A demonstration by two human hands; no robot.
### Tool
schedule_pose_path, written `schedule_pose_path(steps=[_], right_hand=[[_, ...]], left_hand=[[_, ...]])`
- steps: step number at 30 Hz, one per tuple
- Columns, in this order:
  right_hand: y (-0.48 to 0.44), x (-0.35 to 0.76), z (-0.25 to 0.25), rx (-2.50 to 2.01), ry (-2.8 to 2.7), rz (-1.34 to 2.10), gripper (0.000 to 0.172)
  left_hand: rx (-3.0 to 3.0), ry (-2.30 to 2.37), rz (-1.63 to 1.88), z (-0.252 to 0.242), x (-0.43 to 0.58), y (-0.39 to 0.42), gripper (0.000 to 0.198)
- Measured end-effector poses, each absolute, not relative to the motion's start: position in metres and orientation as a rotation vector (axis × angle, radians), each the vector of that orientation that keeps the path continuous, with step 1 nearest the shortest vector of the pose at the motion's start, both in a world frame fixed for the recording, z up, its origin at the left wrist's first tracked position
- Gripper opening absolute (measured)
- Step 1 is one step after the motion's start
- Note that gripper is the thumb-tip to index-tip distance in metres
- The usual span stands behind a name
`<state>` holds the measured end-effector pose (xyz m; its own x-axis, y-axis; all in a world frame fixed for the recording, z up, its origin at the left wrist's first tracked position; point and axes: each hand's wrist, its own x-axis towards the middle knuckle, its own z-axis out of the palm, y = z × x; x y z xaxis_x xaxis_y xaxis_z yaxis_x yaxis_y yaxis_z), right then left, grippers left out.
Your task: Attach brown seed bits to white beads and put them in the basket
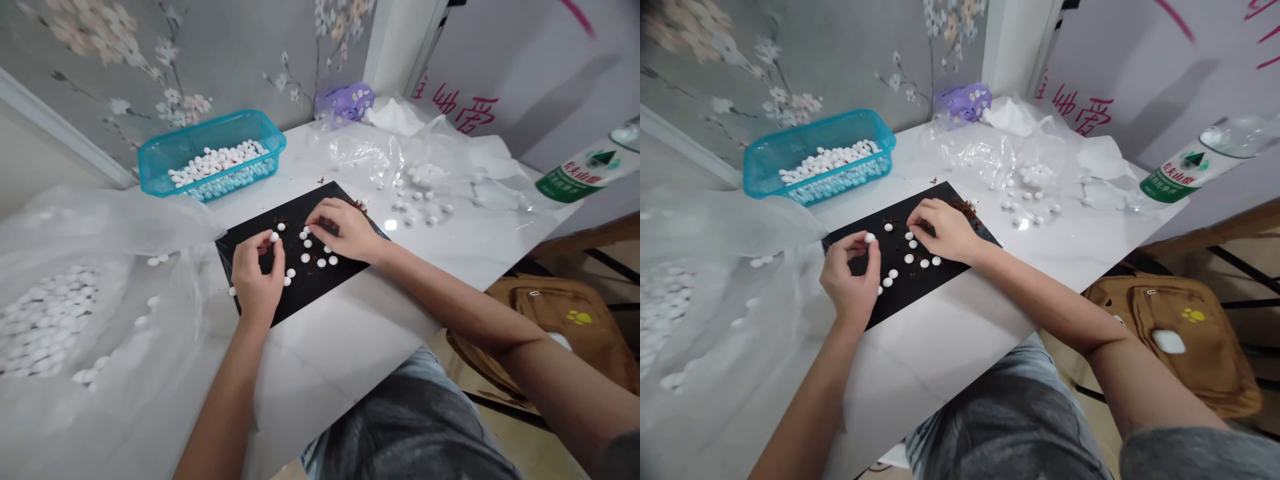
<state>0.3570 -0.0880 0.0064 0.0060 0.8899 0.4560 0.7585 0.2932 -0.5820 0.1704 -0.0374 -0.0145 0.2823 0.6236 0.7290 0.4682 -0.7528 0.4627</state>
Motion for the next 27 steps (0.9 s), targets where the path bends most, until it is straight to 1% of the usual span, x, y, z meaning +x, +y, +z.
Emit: schedule_pose_path(steps=[4, 6, 12, 15, 17, 21, 24, 27], right_hand=[[-0.087, 0.346, -0.001, -1.398, -2.060, 0.140, 0.021], [-0.085, 0.339, -0.005, -1.432, -2.098, 0.134, 0.022], [-0.076, 0.327, -0.013, -1.621, -1.821, 0.129, 0.012], [-0.071, 0.326, -0.015, -1.662, -1.762, 0.192, 0.013], [-0.069, 0.325, -0.016, -1.648, -1.790, 0.223, 0.012], [-0.069, 0.326, -0.014, -1.582, -1.838, 0.224, 0.011], [-0.075, 0.327, -0.008, -1.507, -1.735, 0.158, 0.012], [-0.083, 0.326, 0.000, -1.380, -1.628, 0.141, 0.013]], left_hand=[[2.330, 1.039, 1.563, -0.013, 0.169, -0.036, 0.021], [2.276, 1.043, 1.606, -0.014, 0.169, -0.036, 0.020], [2.185, 0.971, 1.588, -0.016, 0.170, -0.039, 0.020], [2.113, 0.995, 1.586, -0.016, 0.170, -0.042, 0.022], [2.095, 1.008, 1.582, -0.015, 0.170, -0.043, 0.024], [2.127, 0.959, 1.580, -0.015, 0.170, -0.042, 0.022], [2.170, 0.949, 1.568, -0.016, 0.170, -0.042, 0.021], [2.267, 0.964, 1.466, -0.014, 0.169, -0.044, 0.017]])
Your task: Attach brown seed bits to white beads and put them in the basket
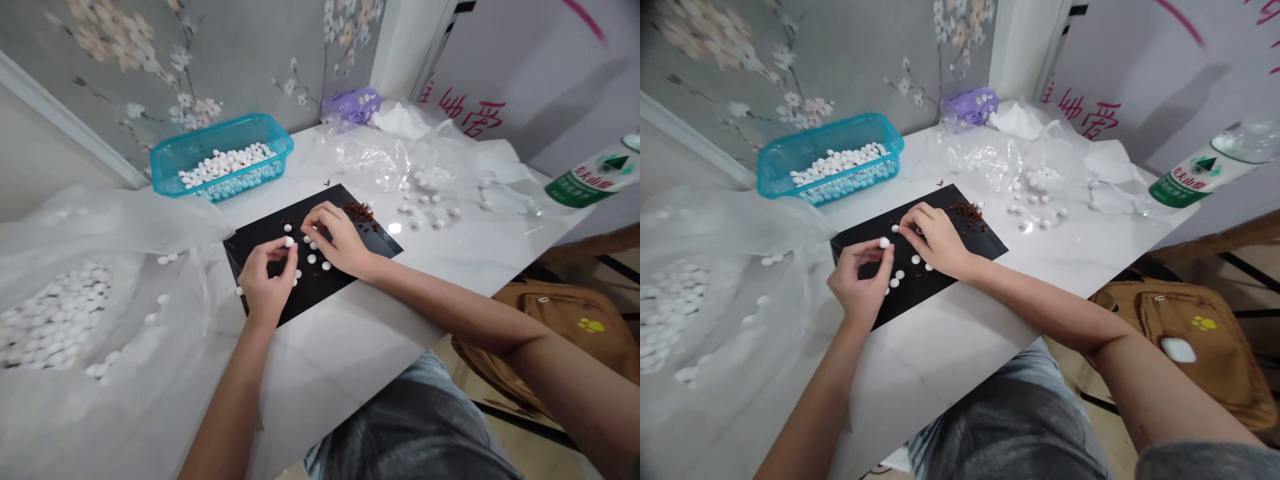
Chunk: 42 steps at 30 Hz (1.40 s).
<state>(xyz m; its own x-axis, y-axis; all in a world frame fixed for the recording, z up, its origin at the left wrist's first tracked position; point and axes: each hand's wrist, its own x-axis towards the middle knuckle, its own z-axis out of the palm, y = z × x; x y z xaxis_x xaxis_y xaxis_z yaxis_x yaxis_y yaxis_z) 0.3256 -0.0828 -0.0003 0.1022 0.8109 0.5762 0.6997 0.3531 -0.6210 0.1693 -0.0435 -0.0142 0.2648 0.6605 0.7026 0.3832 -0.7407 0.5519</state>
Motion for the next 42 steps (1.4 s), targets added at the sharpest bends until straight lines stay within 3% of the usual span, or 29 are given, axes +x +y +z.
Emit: schedule_pose_path(steps=[19, 42], right_hand=[[-0.0944, 0.3240, 0.0003, -1.304, -1.697, 0.153, 0.006], [-0.0940, 0.3298, -0.0052, -1.187, -1.732, 0.202, 0.013]], left_hand=[[2.488, 0.709, 1.448, -0.0116, 0.1700, -0.0420, 0.012], [2.527, 0.686, 1.435, -0.0123, 0.1686, -0.0413, 0.013]])
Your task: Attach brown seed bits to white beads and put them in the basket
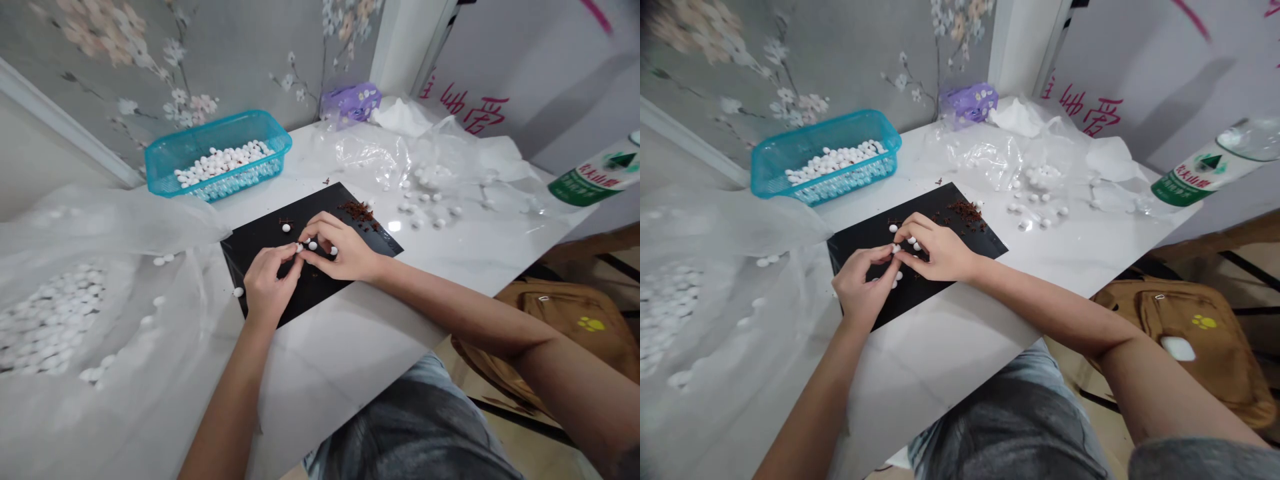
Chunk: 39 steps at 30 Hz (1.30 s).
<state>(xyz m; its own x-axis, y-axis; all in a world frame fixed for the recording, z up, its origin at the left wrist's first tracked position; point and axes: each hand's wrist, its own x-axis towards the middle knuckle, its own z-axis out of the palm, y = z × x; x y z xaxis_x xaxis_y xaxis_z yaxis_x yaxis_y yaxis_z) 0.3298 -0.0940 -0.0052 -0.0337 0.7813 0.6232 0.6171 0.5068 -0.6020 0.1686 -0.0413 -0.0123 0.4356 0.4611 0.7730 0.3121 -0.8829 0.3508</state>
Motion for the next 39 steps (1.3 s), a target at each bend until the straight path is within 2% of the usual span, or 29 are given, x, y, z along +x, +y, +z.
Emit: schedule_pose_path(steps=[4, 8, 14, 22, 28, 39], right_hand=[[-0.0929, 0.3288, -0.0067, -1.152, -1.682, 0.237, 0.007], [-0.0931, 0.3288, -0.0085, -1.145, -1.663, 0.272, 0.008], [-0.0932, 0.3288, -0.0108, -1.200, -1.789, 0.323, 0.024], [-0.0938, 0.3293, -0.0097, -1.256, -1.827, 0.242, 0.015], [-0.0948, 0.3291, -0.0091, -1.262, -1.885, 0.161, 0.014], [-0.0966, 0.3273, -0.0089, -1.248, -1.882, 0.067, 0.009]], left_hand=[[2.541, 0.658, 1.468, -0.0124, 0.1686, -0.0405, 0.017], [2.570, 0.636, 1.506, -0.0133, 0.1690, -0.0393, 0.019], [2.470, 0.737, 1.500, -0.0151, 0.1684, -0.0397, 0.016], [2.445, 0.810, 1.416, -0.0126, 0.1695, -0.0457, 0.013], [2.360, 0.869, 1.399, -0.0160, 0.1709, -0.0463, 0.024], [2.359, 0.776, 1.363, -0.0124, 0.1693, -0.0478, 0.031]])
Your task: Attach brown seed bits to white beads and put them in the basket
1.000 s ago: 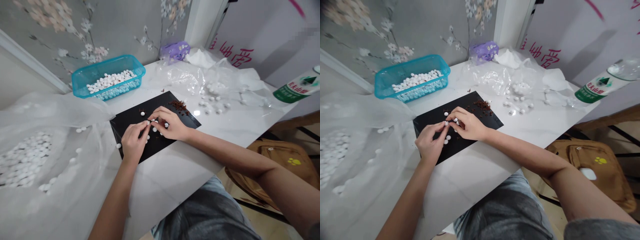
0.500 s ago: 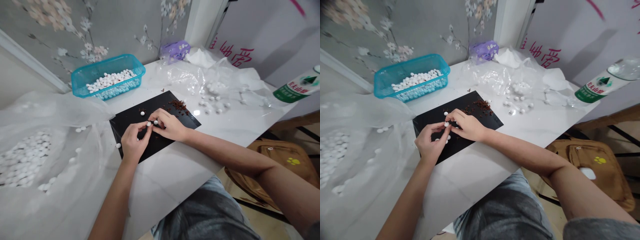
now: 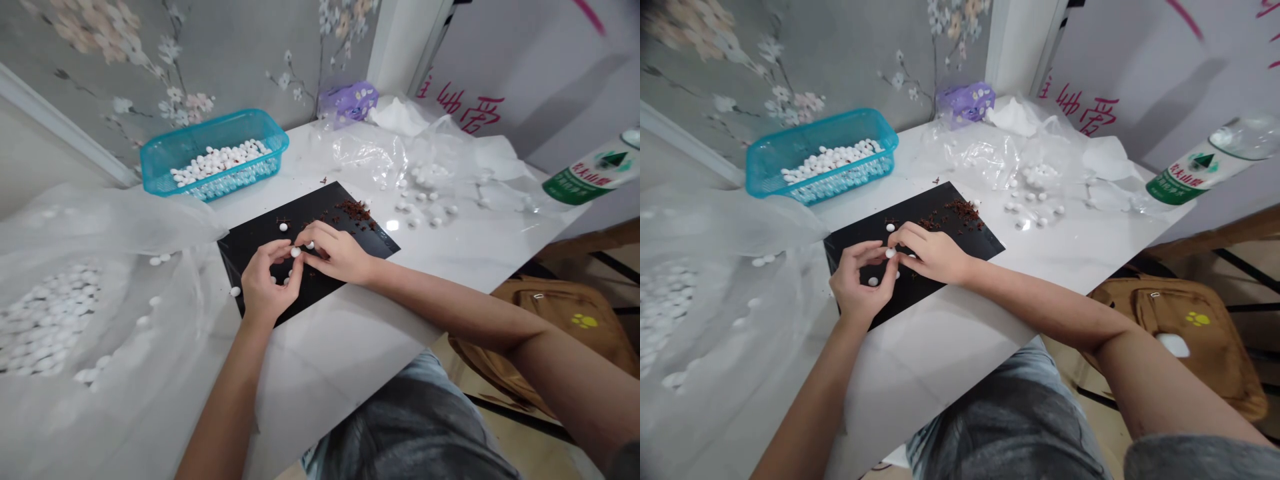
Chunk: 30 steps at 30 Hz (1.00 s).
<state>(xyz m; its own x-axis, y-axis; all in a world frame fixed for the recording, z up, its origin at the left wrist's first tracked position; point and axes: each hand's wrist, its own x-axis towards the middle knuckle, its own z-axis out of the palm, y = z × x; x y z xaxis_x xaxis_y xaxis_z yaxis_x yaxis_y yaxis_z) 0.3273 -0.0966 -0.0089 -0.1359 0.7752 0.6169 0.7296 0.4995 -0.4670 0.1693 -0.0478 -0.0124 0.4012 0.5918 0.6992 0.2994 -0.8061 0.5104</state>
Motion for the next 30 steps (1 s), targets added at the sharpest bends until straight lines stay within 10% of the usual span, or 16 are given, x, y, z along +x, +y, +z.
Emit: schedule_pose_path(steps=[30], right_hand=[[-0.0958, 0.3299, -0.0077, -1.202, -1.935, 0.106, 0.009]], left_hand=[[2.425, 0.733, 1.364, -0.0178, 0.1699, -0.0458, 0.024]])
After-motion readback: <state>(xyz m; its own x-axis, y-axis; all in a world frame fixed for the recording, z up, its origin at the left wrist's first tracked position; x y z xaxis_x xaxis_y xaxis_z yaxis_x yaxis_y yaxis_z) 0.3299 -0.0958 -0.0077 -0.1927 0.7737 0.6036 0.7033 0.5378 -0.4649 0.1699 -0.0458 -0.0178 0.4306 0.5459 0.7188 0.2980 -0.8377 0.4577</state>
